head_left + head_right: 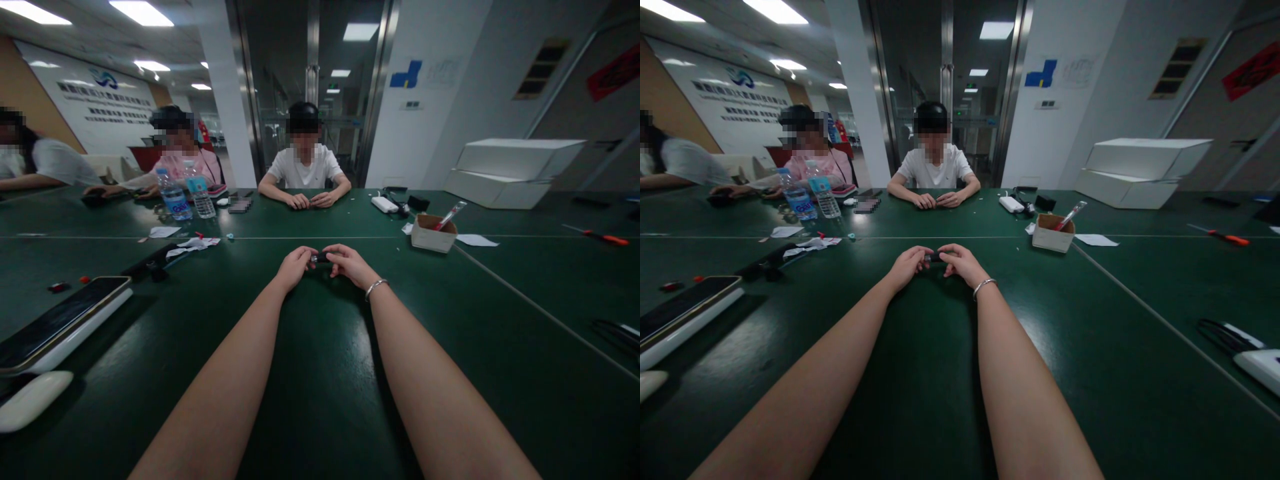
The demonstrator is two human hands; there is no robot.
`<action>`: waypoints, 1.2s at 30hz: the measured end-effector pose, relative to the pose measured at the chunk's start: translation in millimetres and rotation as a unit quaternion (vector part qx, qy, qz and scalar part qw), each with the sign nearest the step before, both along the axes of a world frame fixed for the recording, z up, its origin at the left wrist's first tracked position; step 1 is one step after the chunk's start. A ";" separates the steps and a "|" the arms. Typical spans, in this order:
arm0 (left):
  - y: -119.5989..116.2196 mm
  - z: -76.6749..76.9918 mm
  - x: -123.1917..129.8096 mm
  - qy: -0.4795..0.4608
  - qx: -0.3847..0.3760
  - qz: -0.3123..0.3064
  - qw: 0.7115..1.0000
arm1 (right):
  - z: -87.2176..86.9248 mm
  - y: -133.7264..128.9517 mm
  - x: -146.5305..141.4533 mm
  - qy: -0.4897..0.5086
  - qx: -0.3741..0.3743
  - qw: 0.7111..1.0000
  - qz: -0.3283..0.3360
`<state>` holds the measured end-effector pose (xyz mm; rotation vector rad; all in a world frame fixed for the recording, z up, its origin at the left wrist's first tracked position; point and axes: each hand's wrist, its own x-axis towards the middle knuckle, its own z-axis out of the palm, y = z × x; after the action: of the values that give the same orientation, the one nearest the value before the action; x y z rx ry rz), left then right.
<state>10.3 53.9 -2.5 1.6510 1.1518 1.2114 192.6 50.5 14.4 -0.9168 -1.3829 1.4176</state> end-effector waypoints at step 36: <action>-7.0 8.8 3.9 -0.027 -0.021 0.007 0.999 | 0.0 -1.0 0.8 -0.001 0.000 1.000 -0.001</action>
<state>14.2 46.9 6.3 1.5721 1.1487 1.2244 193.4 49.5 14.3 -0.9196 -1.3835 1.4155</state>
